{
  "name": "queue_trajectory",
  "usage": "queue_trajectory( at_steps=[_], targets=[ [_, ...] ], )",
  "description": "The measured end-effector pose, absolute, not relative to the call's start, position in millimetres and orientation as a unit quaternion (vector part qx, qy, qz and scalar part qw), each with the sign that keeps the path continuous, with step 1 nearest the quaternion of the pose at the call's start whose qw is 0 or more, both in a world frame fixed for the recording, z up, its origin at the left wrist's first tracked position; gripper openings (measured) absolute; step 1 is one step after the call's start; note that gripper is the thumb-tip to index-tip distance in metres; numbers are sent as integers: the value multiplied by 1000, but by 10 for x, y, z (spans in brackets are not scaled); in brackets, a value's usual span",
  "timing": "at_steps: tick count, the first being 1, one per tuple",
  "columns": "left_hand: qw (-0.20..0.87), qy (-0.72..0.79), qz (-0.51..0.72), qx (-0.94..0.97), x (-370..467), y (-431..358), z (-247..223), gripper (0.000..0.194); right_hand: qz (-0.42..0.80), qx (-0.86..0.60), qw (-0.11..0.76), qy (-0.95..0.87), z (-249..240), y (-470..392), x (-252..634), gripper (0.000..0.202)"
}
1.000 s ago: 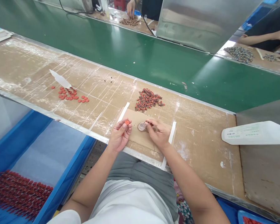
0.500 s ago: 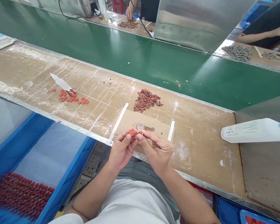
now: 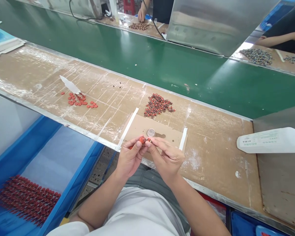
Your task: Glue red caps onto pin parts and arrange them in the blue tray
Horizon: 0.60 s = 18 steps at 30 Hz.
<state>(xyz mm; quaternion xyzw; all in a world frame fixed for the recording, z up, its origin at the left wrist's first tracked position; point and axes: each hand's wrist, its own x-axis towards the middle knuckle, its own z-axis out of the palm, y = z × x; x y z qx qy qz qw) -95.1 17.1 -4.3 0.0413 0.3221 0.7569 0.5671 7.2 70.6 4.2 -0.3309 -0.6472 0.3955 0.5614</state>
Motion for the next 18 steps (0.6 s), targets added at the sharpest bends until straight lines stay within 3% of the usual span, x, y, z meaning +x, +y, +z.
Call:
queue_trajectory(
  at_steps=[9, 18],
  targets=[
    [552, 326, 766, 50, -945, 168, -38, 23, 399, -320, 554, -656, 27, 715, 62, 19],
    [533, 340, 770, 81, -955, 143, -38, 22, 403, -280, 552, -675, -3, 712, 88, 32]
  ],
)
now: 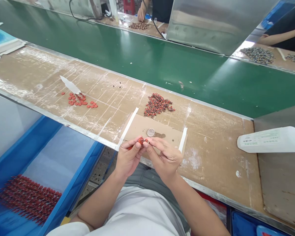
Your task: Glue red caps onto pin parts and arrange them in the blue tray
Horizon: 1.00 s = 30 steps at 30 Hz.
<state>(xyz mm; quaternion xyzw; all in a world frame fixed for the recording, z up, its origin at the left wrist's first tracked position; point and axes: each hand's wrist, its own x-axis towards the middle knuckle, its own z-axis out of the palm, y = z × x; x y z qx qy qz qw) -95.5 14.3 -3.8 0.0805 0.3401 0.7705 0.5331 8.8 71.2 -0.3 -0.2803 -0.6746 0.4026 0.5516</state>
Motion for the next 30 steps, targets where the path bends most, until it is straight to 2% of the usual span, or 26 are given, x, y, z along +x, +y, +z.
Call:
queue_trajectory(
  at_steps=[10, 19, 24, 30],
  targets=[
    [510, 352, 769, 155, -983, 112, -27, 17, 379, -262, 533, -710, 21, 739, 155, 37],
    [525, 358, 762, 126, -954, 129, 37, 22, 351, -260, 553, -710, 79, 744, 166, 39],
    [513, 355, 773, 112, -927, 140, 61, 15, 338, -262, 559, -711, 55, 752, 159, 44],
    [498, 364, 775, 136, -883, 119, 55, 11, 287, -276, 578, -712, 43, 764, 153, 37]
  ],
)
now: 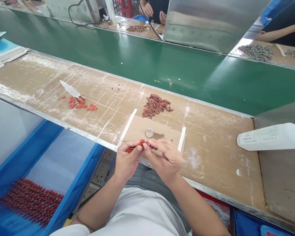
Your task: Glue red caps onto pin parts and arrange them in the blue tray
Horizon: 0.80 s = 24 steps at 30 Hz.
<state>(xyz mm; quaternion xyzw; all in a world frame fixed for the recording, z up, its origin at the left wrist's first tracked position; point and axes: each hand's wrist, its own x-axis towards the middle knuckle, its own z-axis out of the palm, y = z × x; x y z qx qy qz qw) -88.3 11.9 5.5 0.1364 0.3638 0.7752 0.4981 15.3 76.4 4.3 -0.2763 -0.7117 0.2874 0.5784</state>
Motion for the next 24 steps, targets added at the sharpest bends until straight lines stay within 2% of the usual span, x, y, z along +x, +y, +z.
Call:
queue_trajectory(
  at_steps=[4, 8, 17, 24],
  targets=[
    [497, 361, 774, 152, -873, 122, 28, 12, 287, -277, 577, -713, 46, 760, 156, 35],
    [492, 366, 776, 146, -863, 140, 24, 11, 337, -276, 574, -693, 23, 757, 164, 34],
    [465, 407, 768, 170, -814, 167, 34, 12, 419, -338, 572, -619, -18, 730, 176, 19],
    [447, 411, 773, 184, -784, 184, 28, 11, 445, -352, 583, -582, -30, 706, 167, 20]
  ],
)
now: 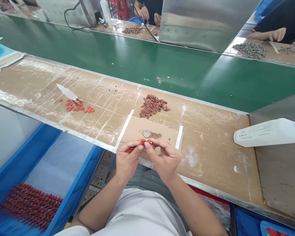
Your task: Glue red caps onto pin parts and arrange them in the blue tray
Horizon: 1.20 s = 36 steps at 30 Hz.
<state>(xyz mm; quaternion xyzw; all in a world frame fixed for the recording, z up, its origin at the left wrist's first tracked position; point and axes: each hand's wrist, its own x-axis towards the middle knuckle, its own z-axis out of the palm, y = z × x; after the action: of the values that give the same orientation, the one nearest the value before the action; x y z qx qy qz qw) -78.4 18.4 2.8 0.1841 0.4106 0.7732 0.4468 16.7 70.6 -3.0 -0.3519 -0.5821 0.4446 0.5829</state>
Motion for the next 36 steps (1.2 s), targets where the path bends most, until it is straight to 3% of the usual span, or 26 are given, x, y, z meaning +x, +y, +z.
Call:
queue_trajectory(
  at_steps=[12, 18, 23, 31, 36],
  targets=[
    [409, 435, 768, 233, -738, 198, 19, 9, 509, -395, 559, -522, -22, 723, 210, 18],
    [509, 409, 744, 138, -705, 201, 35, 20, 560, -370, 585, -456, 47, 852, 331, 20],
    [564, 384, 729, 60, -814, 174, 28, 22, 362, -474, 612, -520, -3, 1348, 872, 28],
    [584, 377, 719, 2, -888, 193, -55, 23, 66, -573, 370, -728, -485, 2115, 1709, 34],
    [601, 358, 715, -12, -921, 240, -9, 29, 23, -573, 299, -763, -655, 2198, 1740, 31]
  ],
)
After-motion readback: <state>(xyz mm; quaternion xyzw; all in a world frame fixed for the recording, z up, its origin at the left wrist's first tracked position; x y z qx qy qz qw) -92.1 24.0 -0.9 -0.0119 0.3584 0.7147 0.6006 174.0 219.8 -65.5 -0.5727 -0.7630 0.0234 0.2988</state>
